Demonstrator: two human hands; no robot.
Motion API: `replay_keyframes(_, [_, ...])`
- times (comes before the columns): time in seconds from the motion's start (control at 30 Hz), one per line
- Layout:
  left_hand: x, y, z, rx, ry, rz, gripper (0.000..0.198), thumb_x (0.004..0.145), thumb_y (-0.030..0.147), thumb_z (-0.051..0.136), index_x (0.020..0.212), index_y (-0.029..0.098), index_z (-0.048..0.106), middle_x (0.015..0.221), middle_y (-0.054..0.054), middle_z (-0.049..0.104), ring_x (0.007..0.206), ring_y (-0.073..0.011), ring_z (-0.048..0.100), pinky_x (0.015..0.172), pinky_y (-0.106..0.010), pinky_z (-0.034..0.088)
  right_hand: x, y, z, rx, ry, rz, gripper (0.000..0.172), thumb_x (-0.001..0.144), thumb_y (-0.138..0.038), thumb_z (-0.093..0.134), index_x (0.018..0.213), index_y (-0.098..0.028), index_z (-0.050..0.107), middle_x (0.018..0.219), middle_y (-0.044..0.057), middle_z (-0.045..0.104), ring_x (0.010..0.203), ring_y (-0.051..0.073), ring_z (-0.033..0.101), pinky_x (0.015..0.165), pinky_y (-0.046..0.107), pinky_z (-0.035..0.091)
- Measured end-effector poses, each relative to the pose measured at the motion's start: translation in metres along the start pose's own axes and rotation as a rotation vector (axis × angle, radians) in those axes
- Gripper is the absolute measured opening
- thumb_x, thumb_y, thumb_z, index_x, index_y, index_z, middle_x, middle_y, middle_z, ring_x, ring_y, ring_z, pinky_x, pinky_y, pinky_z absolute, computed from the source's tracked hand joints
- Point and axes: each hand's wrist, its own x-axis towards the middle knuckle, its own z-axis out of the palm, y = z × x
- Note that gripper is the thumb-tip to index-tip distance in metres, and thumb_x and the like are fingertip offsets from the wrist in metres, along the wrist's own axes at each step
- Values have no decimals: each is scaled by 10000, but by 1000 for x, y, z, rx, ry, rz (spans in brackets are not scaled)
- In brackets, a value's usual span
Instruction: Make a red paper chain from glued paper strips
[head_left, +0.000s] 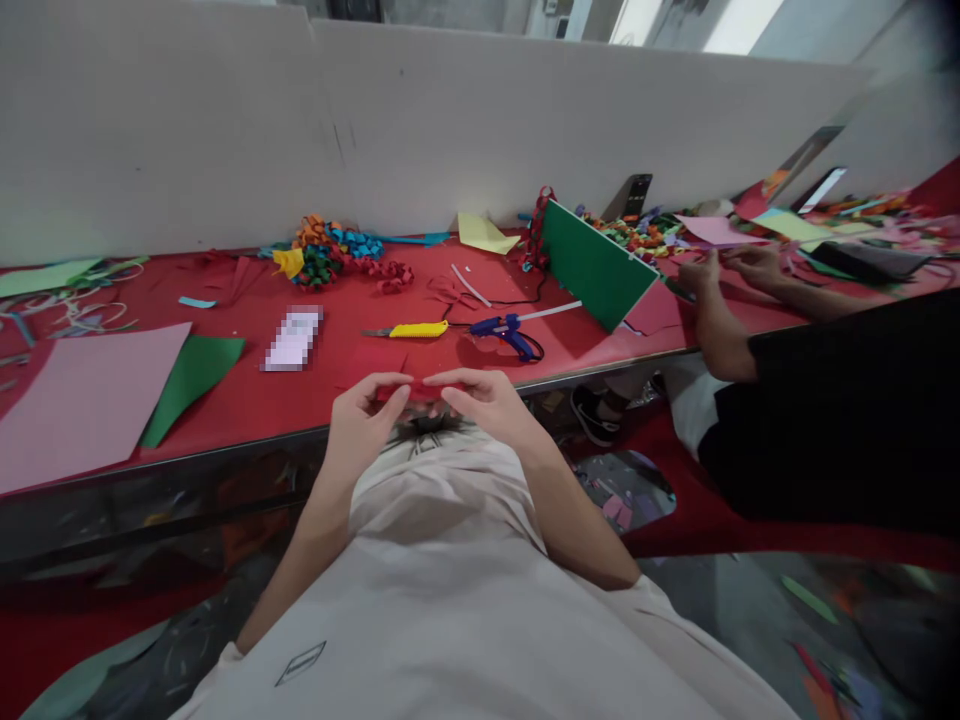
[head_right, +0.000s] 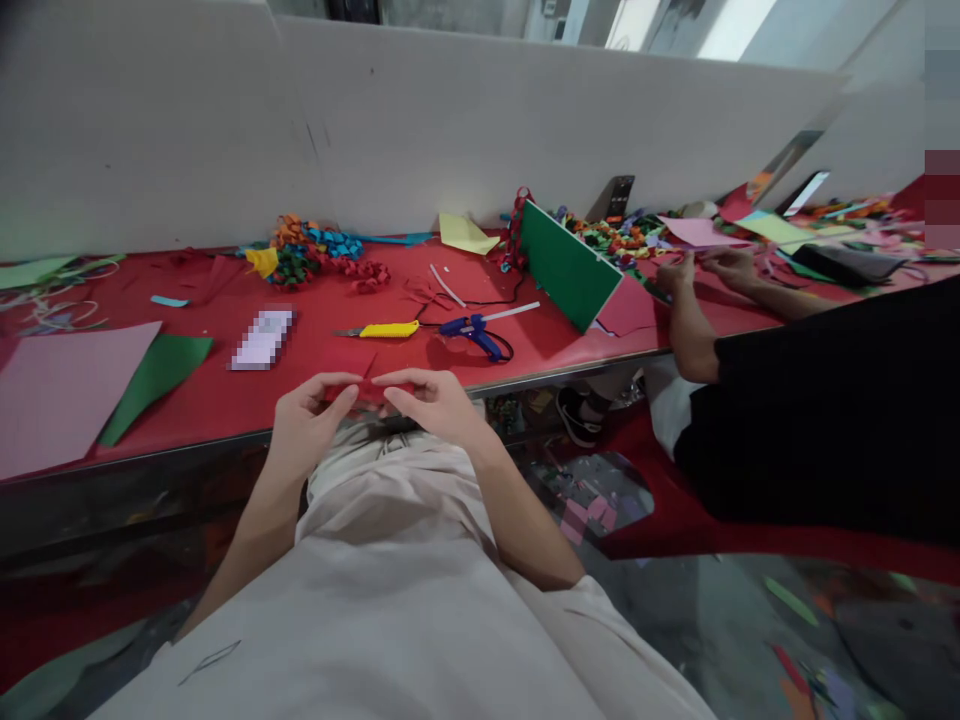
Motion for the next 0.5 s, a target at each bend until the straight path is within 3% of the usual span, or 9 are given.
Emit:
replay_keyframes(0.1, [1, -3, 3, 4, 22, -10, 516, 823, 476, 811, 1197, 144, 685, 865, -67, 790, 751, -222, 796, 696, -298, 654, 6, 12, 5, -44, 116, -27, 307, 871, -381, 754, 1096, -174, 780, 690, 9, 771, 664, 157, 743, 631, 245, 531])
replay_keyframes(0.17, [2, -5, 4, 3, 31, -29, 479, 812, 487, 812, 1120, 135, 710, 824, -63, 783, 734, -219, 792, 684, -287, 651, 9, 19, 8, -43, 144, -38, 308, 884, -374, 736, 1124, -182, 765, 668, -2, 762, 646, 159, 747, 616, 243, 534])
replay_keyframes(0.33, [-1, -4, 5, 128, 62, -47, 295, 795, 426, 807, 866, 144, 758, 722, -46, 768, 662, -205, 769, 614, -257, 631, 4, 20, 10, -136, 104, -5, 273, 849, -385, 786, 1049, -199, 786, 797, 30, 812, 726, 187, 779, 662, 264, 583])
replay_keyframes(0.5, [10, -19, 4, 193, -9, -4, 314, 881, 474, 712, 925, 169, 775, 757, -50, 785, 692, -220, 787, 637, -272, 641, 17, 32, 4, -184, 82, 15, 260, 876, -428, 738, 929, -180, 791, 750, 42, 793, 643, 191, 749, 646, 284, 585])
